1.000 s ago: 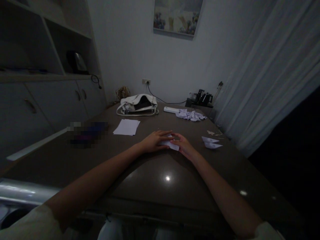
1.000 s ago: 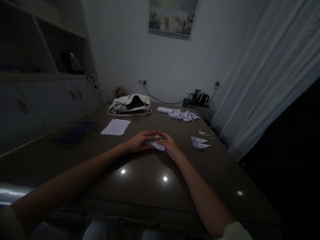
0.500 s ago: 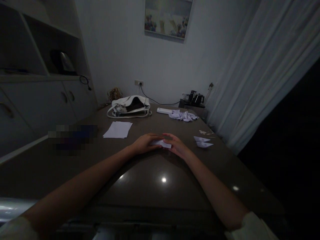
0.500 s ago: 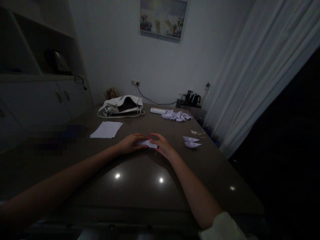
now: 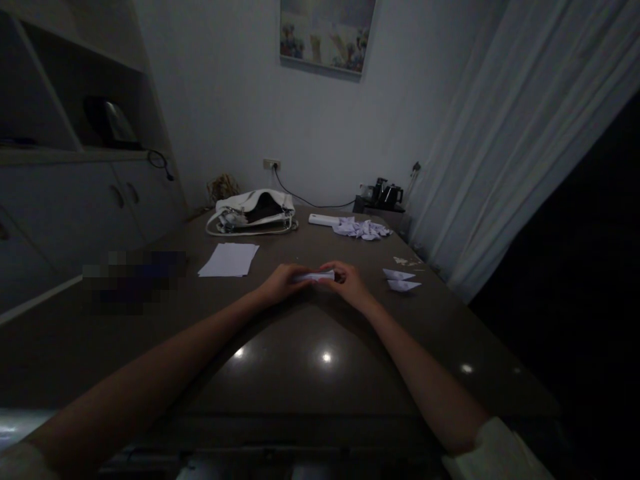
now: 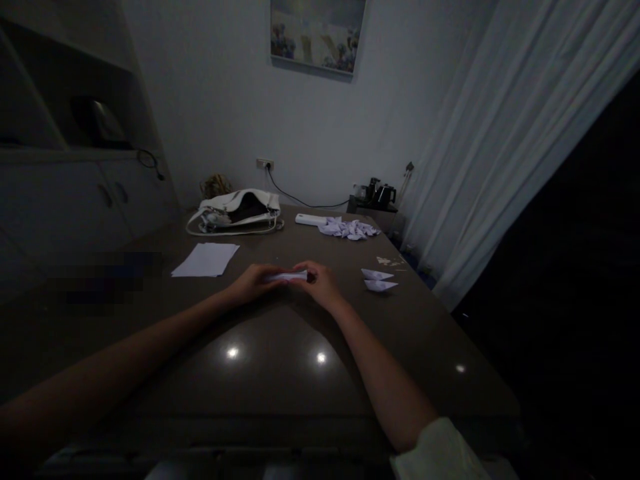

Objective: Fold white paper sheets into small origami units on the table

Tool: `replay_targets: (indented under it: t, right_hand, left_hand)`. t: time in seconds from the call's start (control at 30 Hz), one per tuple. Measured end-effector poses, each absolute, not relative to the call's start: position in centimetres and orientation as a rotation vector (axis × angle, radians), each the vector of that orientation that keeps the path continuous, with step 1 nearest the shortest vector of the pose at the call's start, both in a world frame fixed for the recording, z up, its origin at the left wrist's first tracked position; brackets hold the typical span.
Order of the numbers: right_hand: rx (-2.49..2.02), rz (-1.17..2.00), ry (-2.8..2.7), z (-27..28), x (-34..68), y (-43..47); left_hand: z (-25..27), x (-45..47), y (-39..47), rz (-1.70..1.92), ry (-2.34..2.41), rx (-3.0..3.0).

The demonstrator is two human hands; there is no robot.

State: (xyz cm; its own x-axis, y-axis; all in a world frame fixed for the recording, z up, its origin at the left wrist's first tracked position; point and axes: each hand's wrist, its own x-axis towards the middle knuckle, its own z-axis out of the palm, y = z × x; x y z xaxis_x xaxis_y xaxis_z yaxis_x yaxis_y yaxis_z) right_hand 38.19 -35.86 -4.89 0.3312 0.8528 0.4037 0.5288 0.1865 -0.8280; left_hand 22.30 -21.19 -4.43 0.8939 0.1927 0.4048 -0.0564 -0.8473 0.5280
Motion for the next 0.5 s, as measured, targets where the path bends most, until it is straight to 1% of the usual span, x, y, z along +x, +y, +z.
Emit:
replay_targets:
  t: [0.2, 0.27, 0.5]
  right_hand:
    - [-1.553, 0.042, -1.431, -4.36, 38.46, -36.35]
    - [-1.553, -0.017, -1.478, -4.47, 38.46, -36.22]
    - [-1.516, 0.073, -1.410, -5.27, 38.36, -35.52]
  left_hand:
    - [-4.38, 22.43, -21.29, 0.639, 0.177, 2.462]
    - [-4.47, 22.49, -21.28, 0.640, 0.192, 2.450]
    - [-4.41, 22.52, -21.52, 0.623, 0.205, 2.392]
